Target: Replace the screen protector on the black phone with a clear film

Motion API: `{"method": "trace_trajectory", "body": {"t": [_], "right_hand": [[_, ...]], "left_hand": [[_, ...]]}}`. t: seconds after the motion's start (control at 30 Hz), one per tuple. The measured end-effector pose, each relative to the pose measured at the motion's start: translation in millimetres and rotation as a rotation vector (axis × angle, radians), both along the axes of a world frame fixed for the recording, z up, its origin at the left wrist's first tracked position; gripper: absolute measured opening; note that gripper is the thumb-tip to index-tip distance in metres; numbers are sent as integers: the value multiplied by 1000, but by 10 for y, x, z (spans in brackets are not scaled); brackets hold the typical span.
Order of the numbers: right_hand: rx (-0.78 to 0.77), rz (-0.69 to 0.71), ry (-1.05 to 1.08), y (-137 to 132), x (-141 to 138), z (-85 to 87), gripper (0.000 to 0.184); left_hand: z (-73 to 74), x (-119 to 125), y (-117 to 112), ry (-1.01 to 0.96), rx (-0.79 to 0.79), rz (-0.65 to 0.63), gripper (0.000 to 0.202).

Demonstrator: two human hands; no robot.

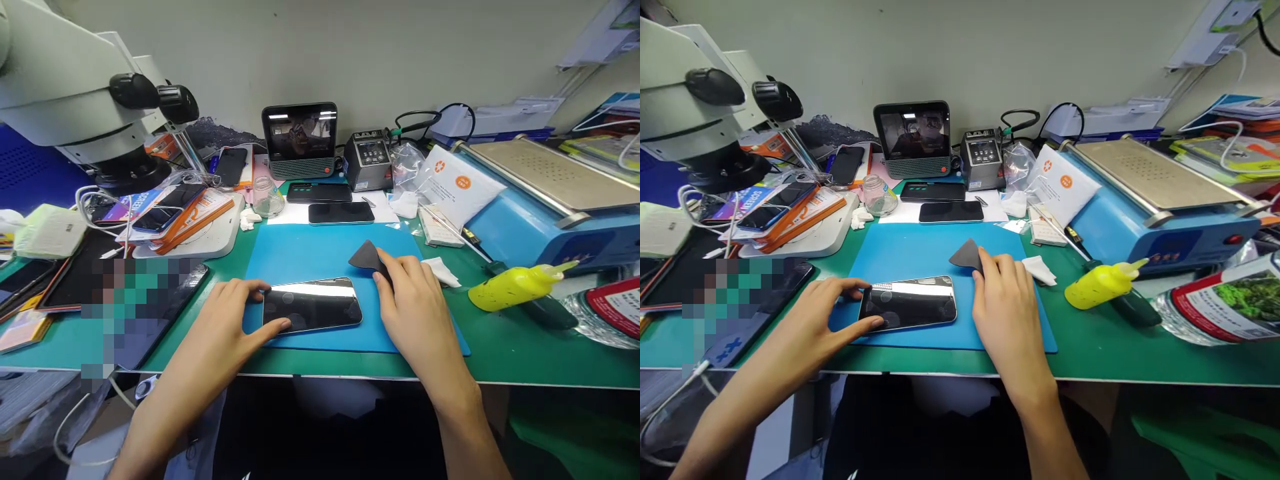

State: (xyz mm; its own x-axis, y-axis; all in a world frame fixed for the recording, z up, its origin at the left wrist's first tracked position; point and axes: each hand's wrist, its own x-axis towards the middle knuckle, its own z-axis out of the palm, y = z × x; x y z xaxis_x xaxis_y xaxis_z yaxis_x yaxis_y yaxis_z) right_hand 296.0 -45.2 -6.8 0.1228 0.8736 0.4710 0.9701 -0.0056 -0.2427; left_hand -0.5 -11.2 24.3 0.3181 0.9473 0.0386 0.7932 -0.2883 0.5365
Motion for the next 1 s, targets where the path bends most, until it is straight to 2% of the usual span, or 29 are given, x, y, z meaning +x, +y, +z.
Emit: {"method": "trace_trajectory", "body": {"t": [0.23, 0.47, 0.77, 1.0], "right_hand": [[22, 4, 3, -16, -11, -14, 41], [26, 4, -17, -22, -20, -7, 40], [24, 10, -26, -24, -15, -20, 41], [33, 39, -9, -12, 13, -19, 41]], "left_hand": [[41, -2, 69, 26, -68, 50, 63], [192, 89, 226, 120, -206, 78, 60], [366, 232, 273, 220, -235, 119, 49], [365, 219, 385, 232, -272, 103, 56]]}}
